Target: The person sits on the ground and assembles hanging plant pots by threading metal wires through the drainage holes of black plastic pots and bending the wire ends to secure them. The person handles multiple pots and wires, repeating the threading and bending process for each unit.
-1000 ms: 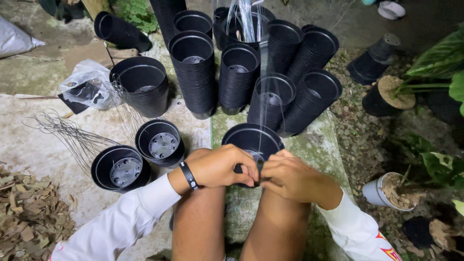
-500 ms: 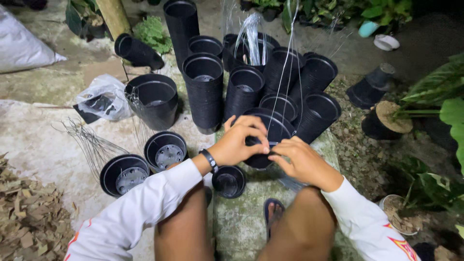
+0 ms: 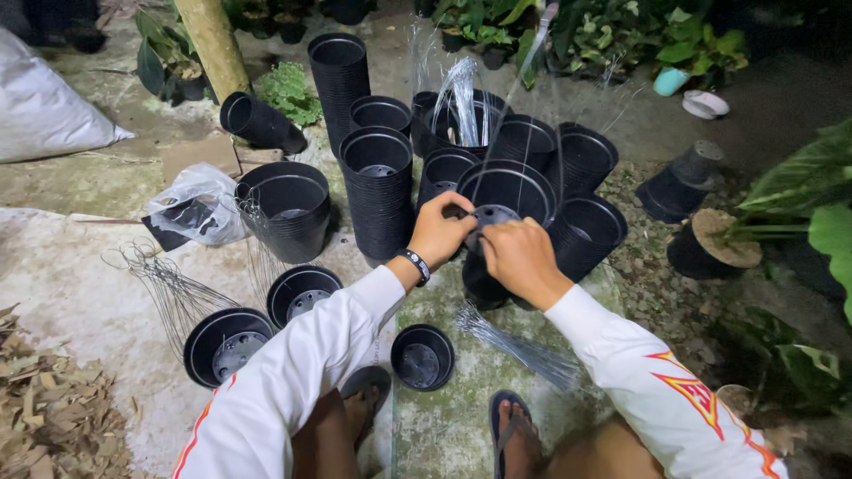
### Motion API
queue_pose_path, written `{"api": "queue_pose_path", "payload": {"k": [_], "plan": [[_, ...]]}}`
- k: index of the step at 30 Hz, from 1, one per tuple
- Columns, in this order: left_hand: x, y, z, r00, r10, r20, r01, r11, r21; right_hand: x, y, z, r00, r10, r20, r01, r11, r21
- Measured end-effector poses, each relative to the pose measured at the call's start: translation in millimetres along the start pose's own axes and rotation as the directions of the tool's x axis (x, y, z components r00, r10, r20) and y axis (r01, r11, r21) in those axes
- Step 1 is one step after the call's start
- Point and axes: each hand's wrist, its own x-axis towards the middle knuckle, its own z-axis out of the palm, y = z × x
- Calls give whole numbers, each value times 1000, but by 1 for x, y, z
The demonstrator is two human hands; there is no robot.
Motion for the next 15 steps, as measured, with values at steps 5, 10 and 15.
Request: {"api": "queue_pose_path", "payload": {"k": [5, 10, 15], "plan": [[5, -36, -9, 959, -252, -131, 239, 965, -108, 8, -11, 43, 996, -85, -27, 82, 991, -105], [0, -51, -30, 940, -208, -269, 214, 977, -10, 19, -24, 75, 987, -162, 16, 162, 968, -190], [-20, -45, -49, 888, -126, -442, 233, 953, 196, 27, -40, 97, 981, -187, 51, 193, 959, -209]]}}
